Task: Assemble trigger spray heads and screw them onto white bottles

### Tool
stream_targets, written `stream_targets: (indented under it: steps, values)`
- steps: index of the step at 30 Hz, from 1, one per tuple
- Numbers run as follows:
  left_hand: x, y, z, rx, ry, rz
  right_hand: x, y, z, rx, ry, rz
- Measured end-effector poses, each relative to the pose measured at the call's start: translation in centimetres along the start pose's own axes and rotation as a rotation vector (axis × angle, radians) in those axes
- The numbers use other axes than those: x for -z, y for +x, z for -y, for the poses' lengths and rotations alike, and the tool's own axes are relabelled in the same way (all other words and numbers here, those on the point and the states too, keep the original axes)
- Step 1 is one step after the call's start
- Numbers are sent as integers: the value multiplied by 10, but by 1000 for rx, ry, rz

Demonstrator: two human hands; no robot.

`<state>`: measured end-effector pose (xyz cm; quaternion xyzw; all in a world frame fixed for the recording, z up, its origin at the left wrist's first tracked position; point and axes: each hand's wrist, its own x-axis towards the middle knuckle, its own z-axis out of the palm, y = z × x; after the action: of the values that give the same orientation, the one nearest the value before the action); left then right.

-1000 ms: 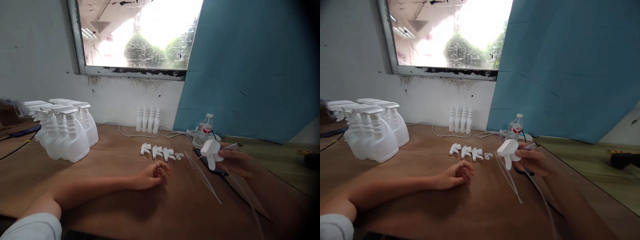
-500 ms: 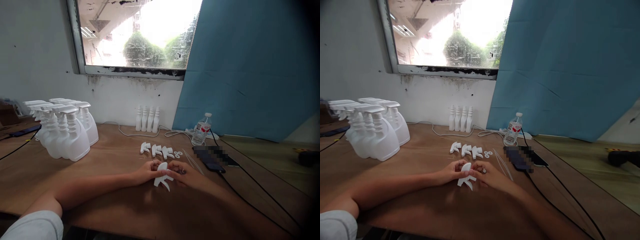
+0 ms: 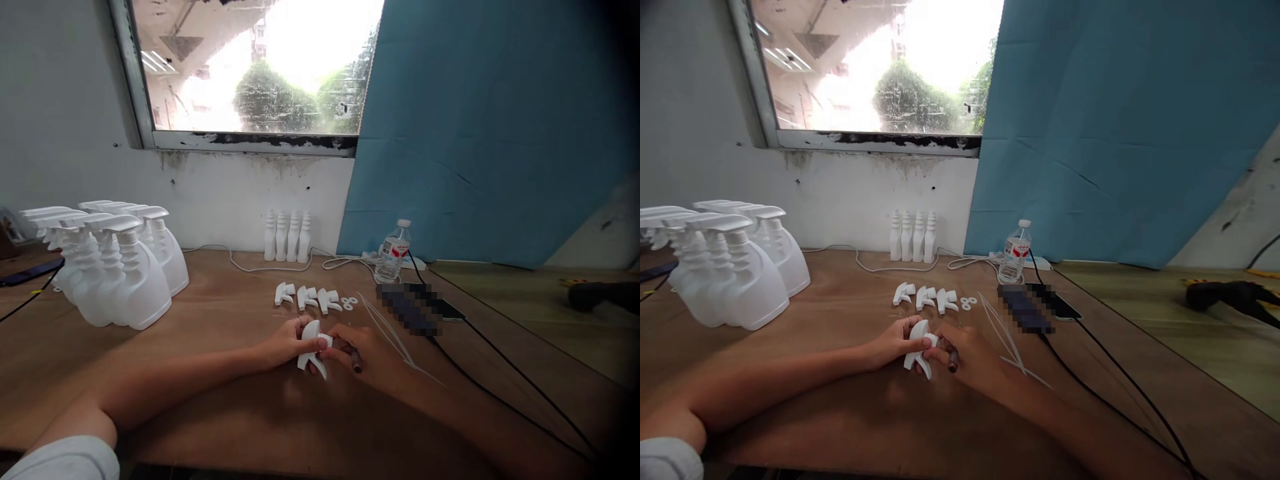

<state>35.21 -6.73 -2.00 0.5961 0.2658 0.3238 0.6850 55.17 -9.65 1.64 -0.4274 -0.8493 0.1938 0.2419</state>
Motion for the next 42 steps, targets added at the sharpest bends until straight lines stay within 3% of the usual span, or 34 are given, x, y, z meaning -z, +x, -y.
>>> stream_targets:
  steps: [5, 8, 10, 12, 15, 20, 25, 28, 30, 33, 36, 42]
  values:
    - [1, 3, 2, -36, -16, -9, 12, 12, -9, -70, 179, -6]
    - [3, 6, 4, -79, -103, -26, 32, 21, -27, -164, 239, -129]
    - [4, 8, 4, -81, -196, -56, 47, 26, -47, -258, 322, -219]
    - [6, 8, 3, -75, -269, -74, 60, 30, -72, -262, 412, -337]
    - [8, 9, 2, -72, -336, -95, 72, 34, -108, -279, 357, -543]
    - [11, 9, 1, -48, -399, -143, 72, 39, -134, -294, 228, -604]
    - [11, 11, 0, -2, -394, -173, 73, 35, -121, -236, 142, -645]
    - [11, 11, -1, 31, -397, -187, 74, 31, -105, -184, 263, -636]
    - [12, 11, -1, 44, -403, -197, 70, 27, -91, -163, 408, -551]
    - [14, 12, 1, 57, -416, -197, 57, 22, -65, -90, 593, -325]
    - [15, 12, 2, 50, -406, -192, 39, 15, -38, 10, 677, -174]
    - [12, 12, 1, 33, -342, -205, 21, 2, -7, 34, 548, -62]
